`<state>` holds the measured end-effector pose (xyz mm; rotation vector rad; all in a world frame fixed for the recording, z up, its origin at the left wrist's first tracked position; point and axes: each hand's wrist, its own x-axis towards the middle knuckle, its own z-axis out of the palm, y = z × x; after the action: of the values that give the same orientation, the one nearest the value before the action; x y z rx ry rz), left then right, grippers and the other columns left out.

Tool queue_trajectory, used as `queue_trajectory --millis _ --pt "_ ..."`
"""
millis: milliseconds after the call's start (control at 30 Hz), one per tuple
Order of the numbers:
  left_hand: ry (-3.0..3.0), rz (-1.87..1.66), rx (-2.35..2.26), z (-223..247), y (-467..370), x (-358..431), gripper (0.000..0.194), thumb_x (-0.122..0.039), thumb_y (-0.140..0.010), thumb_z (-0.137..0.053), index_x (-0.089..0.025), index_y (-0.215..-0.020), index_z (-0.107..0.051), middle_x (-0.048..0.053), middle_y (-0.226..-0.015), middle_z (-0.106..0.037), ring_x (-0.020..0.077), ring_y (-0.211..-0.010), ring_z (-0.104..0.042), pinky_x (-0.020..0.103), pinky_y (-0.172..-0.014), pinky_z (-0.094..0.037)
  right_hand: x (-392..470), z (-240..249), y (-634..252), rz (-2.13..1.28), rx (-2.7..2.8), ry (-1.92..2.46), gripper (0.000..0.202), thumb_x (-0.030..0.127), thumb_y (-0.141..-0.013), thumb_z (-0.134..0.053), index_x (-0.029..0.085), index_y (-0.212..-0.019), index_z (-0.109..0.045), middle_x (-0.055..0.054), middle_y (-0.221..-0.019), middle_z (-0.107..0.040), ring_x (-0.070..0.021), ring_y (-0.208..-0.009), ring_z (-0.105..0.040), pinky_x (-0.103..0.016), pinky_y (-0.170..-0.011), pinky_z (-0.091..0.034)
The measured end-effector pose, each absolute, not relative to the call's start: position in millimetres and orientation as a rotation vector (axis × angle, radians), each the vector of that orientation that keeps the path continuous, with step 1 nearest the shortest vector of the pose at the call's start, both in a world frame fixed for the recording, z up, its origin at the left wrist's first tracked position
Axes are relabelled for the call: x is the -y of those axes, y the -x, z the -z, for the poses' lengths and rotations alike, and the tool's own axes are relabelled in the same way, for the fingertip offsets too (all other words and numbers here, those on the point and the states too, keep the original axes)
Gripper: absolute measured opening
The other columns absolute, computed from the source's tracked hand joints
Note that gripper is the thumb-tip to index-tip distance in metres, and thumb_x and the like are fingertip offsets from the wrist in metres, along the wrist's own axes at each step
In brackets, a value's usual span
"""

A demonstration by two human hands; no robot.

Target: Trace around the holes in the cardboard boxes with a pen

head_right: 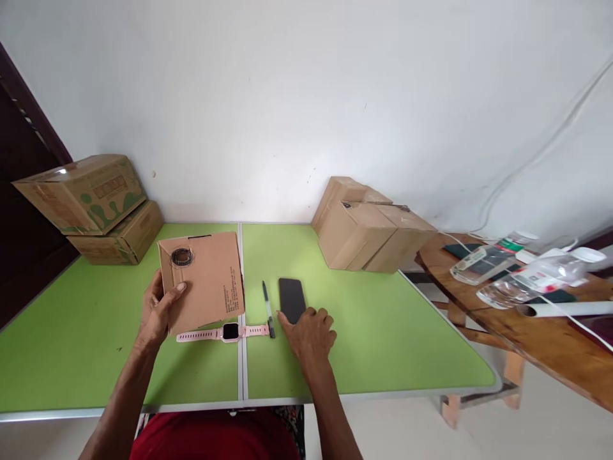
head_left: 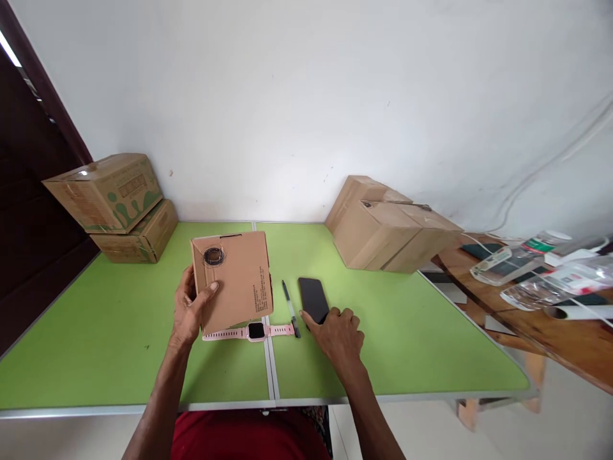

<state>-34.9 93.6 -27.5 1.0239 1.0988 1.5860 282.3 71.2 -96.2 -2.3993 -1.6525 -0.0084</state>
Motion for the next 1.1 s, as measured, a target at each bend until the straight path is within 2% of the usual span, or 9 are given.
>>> queue_trajectory --millis 100,267,400,533,633,733,900,1033,1100 --pt "-1.022 -1.569 -1.09 29.1 33.5 -93.7 0.089 -0.056 -0.07 -0.097 -0.022 -0.146 -0.065 0.015 -0.142 -0.073 0.0381 -0.128 -0.071 0.047 -0.099 -0.066 -76.2 91.0 -284.9 -0.212 1.546 2.439 0.06 0.054 -0.091 -0.076 0.003 -0.122 -0.072 -0.036 -0.122 -0.07 -0.052 -0.122 -0.068 -0.059 -0.087 -0.06" --pt "-1.018 -1.563 -1.074 31.0 34.1 -90.9 0.09 -0.055 -0.072 -0.097 -0.022 -0.148 -0.063 0.016 -0.144 -0.071 0.0386 -0.128 -0.071 0.05 -0.098 -0.067 -91.6 79.0 -296.4 -0.541 1.34 2.398 0.075 0.054 -0.071 -0.091 0.001 -0.12 -0.07 -0.039 -0.121 -0.074 -0.0531 -0.116 -0.074 -0.056 -0.083 -0.061" --pt "-1.019 -1.567 -1.09 31.9 35.3 -89.7 0.089 -0.056 -0.071 -0.096 -0.023 -0.148 -0.064 0.016 -0.142 -0.073 0.0391 -0.127 -0.071 0.049 -0.097 -0.067 -91.5 78.1 -300.3 -0.804 1.199 2.201 0.042 0.045 -0.066 -0.089 0.018 -0.093 -0.073 -0.019 -0.095 -0.083 -0.042 -0.095 -0.081 -0.048 -0.074 -0.064" --pt "-1.029 -1.586 -1.095 31.1 35.2 -89.6 0.084 -0.056 -0.072 -0.096 -0.023 -0.143 -0.067 0.015 -0.14 -0.074 0.0384 -0.126 -0.072 0.049 -0.096 -0.067 -81.3 78.7 -299.0 -1.053 0.994 1.893 0.033 0.039 -0.067 -0.082 0.021 -0.092 -0.071 -0.005 -0.077 -0.081 -0.0312 -0.072 -0.08 -0.044 -0.064 -0.067" --pt "-1.035 -1.588 -1.093 30.7 35.2 -89.3 0.081 -0.055 -0.074 -0.095 -0.023 -0.143 -0.066 0.015 -0.138 -0.074 0.037 -0.121 -0.073 0.046 -0.092 -0.067 -60.1 73.2 -299.7 -1.196 0.867 1.665 0.041 0.043 -0.064 -0.086 0.02 -0.096 -0.073 -0.009 -0.087 -0.085 -0.0332 -0.084 -0.084 -0.049 -0.075 -0.071" --pt "-1.047 -1.582 -1.09 31.5 34.1 -89.0 0.081 -0.053 -0.076 -0.094 -0.023 -0.145 -0.065 0.015 -0.138 -0.074 0.0366 -0.121 -0.073 0.044 -0.09 -0.066 -27.4 64.0 -301.0 -1.331 0.713 1.4 0.053 0.048 -0.064 -0.095 0.019 -0.106 -0.078 -0.014 -0.115 -0.086 -0.0332 -0.105 -0.084 -0.047 -0.093 -0.071" --pt "-1.076 -1.566 -1.07 31.2 23.9 -88.0 0.082 -0.055 -0.076 -0.092 -0.021 -0.145 -0.064 0.016 -0.138 -0.073 0.0369 -0.122 -0.072 0.046 -0.092 -0.065 10.9 36.1 -287.9 -1.407 0.409 0.995 0.056 0.027 -0.066 -0.105 0.027 -0.118 -0.084 -0.014 -0.131 -0.083 -0.0301 -0.099 -0.082 -0.037 -0.071 -0.071" --pt "-1.143 -1.53 -1.013 27.5 13.6 -85.1 0.079 -0.054 -0.08 -0.09 -0.022 -0.147 -0.062 0.015 -0.141 -0.072 0.0362 -0.126 -0.07 0.046 -0.098 -0.064 5.7 3.0 -244.5 -1.594 0.608 0.779 0.04 0.049 -0.08 -0.097 0.028 -0.113 -0.086 -0.016 -0.114 -0.086 -0.0307 -0.09 -0.08 -0.041 -0.07 -0.067" --pt "-1.174 -1.511 -1.004 26.1 10.9 -83.2 0.081 -0.053 -0.081 -0.09 -0.022 -0.15 -0.06 0.015 -0.141 -0.072 0.0361 -0.127 -0.07 0.047 -0.099 -0.063 -5.1 -10.0 -215.1 -1.707 0.684 0.666 0.053 0.07 -0.088 -0.084 0.026 -0.116 -0.086 -0.016 -0.11 -0.086 -0.0295 -0.088 -0.08 -0.042 -0.074 -0.066"
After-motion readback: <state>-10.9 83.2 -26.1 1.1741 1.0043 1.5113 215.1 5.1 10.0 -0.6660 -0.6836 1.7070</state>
